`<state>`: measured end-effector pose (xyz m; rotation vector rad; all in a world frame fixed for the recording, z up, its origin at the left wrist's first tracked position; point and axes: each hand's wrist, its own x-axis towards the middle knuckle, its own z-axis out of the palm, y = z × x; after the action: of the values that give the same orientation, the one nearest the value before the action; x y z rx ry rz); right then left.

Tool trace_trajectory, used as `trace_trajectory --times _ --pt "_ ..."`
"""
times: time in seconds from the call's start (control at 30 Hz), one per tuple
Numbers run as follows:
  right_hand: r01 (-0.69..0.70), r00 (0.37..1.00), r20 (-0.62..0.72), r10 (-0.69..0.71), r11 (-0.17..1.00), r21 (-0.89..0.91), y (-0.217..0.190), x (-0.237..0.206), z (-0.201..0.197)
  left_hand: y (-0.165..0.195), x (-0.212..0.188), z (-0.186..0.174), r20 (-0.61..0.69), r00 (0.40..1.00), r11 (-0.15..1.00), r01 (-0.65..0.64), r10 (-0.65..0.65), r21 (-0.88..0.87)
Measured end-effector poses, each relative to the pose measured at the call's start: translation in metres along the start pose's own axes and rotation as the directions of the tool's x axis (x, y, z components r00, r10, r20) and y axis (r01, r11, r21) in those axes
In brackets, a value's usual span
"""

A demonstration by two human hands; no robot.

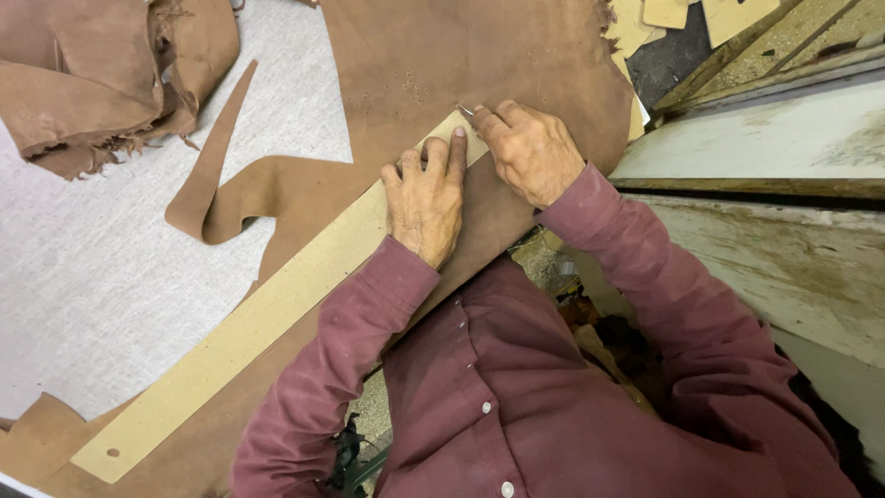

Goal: The person uses a utility knife to cut shapes from a large piece of brown leather using cardboard templates. They trace around the templates and cut out the pieces, then set them aside on the table.

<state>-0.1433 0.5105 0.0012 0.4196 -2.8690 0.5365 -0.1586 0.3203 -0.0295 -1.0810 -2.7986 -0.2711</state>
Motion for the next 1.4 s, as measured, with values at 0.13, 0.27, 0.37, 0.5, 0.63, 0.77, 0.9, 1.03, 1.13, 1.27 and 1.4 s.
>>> trace_trajectory --times 0.13,0.27,0.37,0.5,0.63,0.77,0.9,1.03,1.13,1.27,1.4 --pt "0.014 1.0 -0.005 -0.014 0.999 -0.034 -0.002 -0.005 0.003 0.0 -0.001 0.001 -0.006 1.0 1.0 -0.007 0.007 0.02" --pt "0.015 1.0 0.013 -0.014 0.997 -0.082 -0.006 -0.016 0.0 0.002 0.0 0.003 0.043 0.999 0.998 0.018 -0.021 0.058" --pt "0.024 0.998 0.055 -0.018 0.995 -0.099 -0.005 -0.023 -0.004 0.002 0.0 0.003 0.022 1.0 0.999 0.013 -0.014 0.041" --pt "0.083 0.995 0.073 -0.073 0.986 -0.141 0.002 -0.028 -0.008 0.001 0.0 0.001 0.034 0.999 0.998 -0.001 -0.001 0.066" --pt "0.119 0.99 0.096 -0.104 0.98 -0.16 0.01 -0.033 -0.013 0.0 0.001 -0.001 0.042 0.999 0.999 -0.002 0.0 0.048" --pt "0.137 0.987 0.11 -0.119 0.976 -0.171 0.014 -0.04 -0.017 -0.001 0.001 -0.003 0.036 0.999 0.999 0.001 -0.002 0.034" --pt "0.131 0.987 0.12 -0.109 0.973 -0.189 0.014 -0.043 -0.02 -0.002 0.002 -0.005 0.049 0.999 1.0 -0.004 0.004 -0.001" --pt "0.113 0.986 0.138 -0.091 0.98 -0.163 0.012 -0.044 -0.026 -0.005 0.004 -0.006 0.056 0.998 0.998 -0.002 0.006 -0.058" --pt "0.092 0.985 0.156 -0.068 0.984 -0.152 0.009 -0.046 -0.03 -0.007 0.004 -0.007 0.079 0.997 0.996 -0.002 0.008 -0.084" --pt "0.106 0.985 0.156 -0.079 0.98 -0.167 0.007 -0.041 -0.032 -0.01 0.006 -0.008 0.043 0.999 0.996 -0.018 0.022 -0.088" --pt "0.078 0.969 0.242 -0.044 0.988 -0.132 0.012 -0.032 -0.041 -0.031 0.015 -0.013 0.098 0.992 0.968 -0.054 0.08 -0.245"
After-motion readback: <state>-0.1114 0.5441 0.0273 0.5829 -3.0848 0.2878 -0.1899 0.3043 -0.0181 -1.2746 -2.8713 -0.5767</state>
